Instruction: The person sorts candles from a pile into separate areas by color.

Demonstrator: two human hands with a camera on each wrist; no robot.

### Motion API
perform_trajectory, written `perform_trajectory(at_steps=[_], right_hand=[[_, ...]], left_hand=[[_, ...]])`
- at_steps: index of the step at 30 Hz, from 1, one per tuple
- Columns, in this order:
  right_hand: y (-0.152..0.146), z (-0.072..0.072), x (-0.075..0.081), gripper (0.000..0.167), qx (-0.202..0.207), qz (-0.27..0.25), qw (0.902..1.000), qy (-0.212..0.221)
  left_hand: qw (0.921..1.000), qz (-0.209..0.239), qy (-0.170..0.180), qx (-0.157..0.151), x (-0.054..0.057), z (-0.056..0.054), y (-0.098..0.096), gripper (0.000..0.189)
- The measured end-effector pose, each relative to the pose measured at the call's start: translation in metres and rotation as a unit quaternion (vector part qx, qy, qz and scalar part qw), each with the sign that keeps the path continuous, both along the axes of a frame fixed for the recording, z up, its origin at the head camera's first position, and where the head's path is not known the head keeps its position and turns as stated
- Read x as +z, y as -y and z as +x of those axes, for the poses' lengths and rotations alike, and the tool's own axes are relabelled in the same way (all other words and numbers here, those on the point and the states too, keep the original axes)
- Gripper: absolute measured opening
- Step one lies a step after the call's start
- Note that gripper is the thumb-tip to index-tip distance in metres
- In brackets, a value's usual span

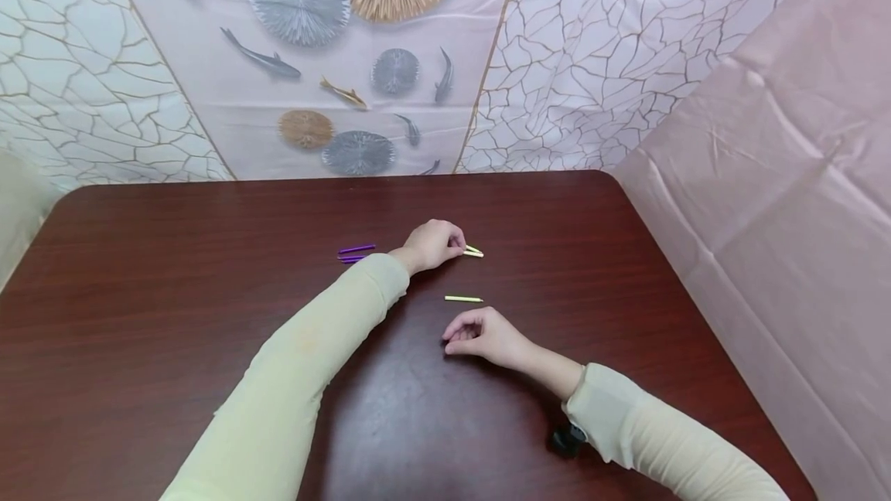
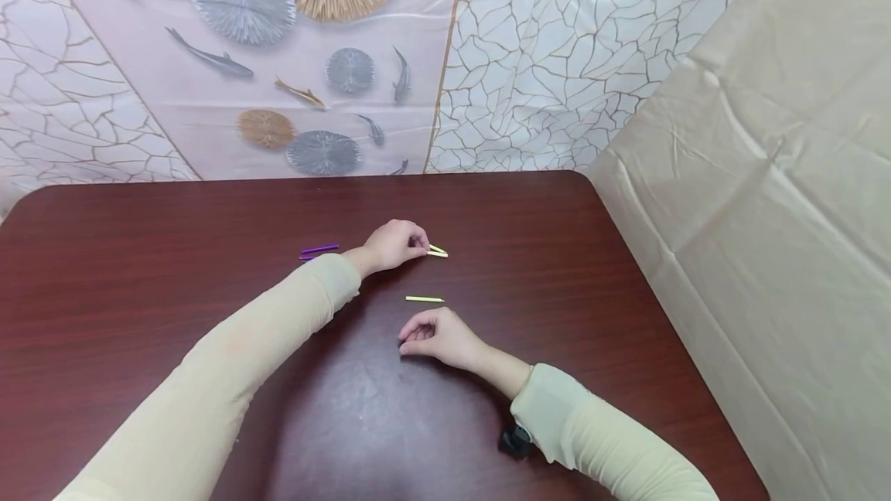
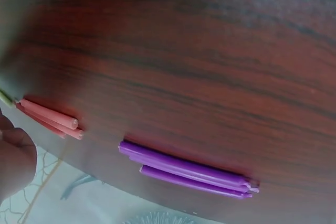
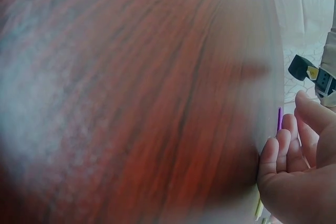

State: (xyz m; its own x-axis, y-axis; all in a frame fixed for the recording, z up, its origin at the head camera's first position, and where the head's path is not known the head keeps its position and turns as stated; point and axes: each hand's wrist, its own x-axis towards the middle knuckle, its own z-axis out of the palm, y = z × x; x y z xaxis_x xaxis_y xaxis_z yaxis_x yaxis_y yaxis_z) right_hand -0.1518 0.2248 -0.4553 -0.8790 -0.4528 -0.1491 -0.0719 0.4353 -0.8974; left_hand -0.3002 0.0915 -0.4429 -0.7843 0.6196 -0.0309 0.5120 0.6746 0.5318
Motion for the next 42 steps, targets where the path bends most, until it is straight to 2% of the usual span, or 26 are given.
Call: perform_trajectory(at_steps=[6,11,16,20,26,28,31,36,39,42], right_hand=[[-0.001,-0.001,-0.001,0.018,0.004,-0.003,1.0,0.003],[-0.002,-0.003,0.0,0.018,0.014,-0.006,0.9999,0.005],[-0.002,-0.003,0.002,0.018,0.017,-0.002,0.9999,0.003],[-0.006,-0.006,0.005,0.018,0.001,0.005,1.0,-0.003],[-0.019,-0.016,0.01,0.017,-0.047,0.015,0.9983,-0.03],[-0.023,-0.021,0.011,0.017,-0.064,0.022,0.9971,-0.035],[-0.024,-0.028,0.014,0.018,-0.083,0.039,0.9948,-0.046],[-0.02,-0.031,0.033,0.019,-0.095,0.055,0.9917,-0.067],[-0.017,-0.029,0.044,0.021,-0.101,0.067,0.9901,-0.071],[-0.019,-0.032,0.04,0.022,-0.11,0.077,0.9886,-0.068]], left_hand=[[0.9996,-0.028,-0.005,0.001,-0.005,-0.001,-0.004,0.007],[0.9995,-0.03,-0.004,0.007,-0.005,-0.002,-0.004,0.006],[0.9999,0.004,-0.008,0.006,-0.001,-0.001,0.002,0.007],[0.9978,0.066,0.005,0.004,0.004,0.002,0.011,0.008],[0.9856,0.166,0.033,0.006,0.014,0.012,0.032,0.012],[0.982,0.184,0.038,0.015,0.016,0.015,0.041,0.012],[0.9744,0.212,0.068,0.034,0.018,0.022,0.058,0.013],[0.9641,0.237,0.1,0.067,0.017,0.036,0.086,0.015],[0.9633,0.238,0.098,0.077,0.014,0.045,0.101,0.016],[0.9597,0.244,0.111,0.083,0.01,0.054,0.114,0.018]])
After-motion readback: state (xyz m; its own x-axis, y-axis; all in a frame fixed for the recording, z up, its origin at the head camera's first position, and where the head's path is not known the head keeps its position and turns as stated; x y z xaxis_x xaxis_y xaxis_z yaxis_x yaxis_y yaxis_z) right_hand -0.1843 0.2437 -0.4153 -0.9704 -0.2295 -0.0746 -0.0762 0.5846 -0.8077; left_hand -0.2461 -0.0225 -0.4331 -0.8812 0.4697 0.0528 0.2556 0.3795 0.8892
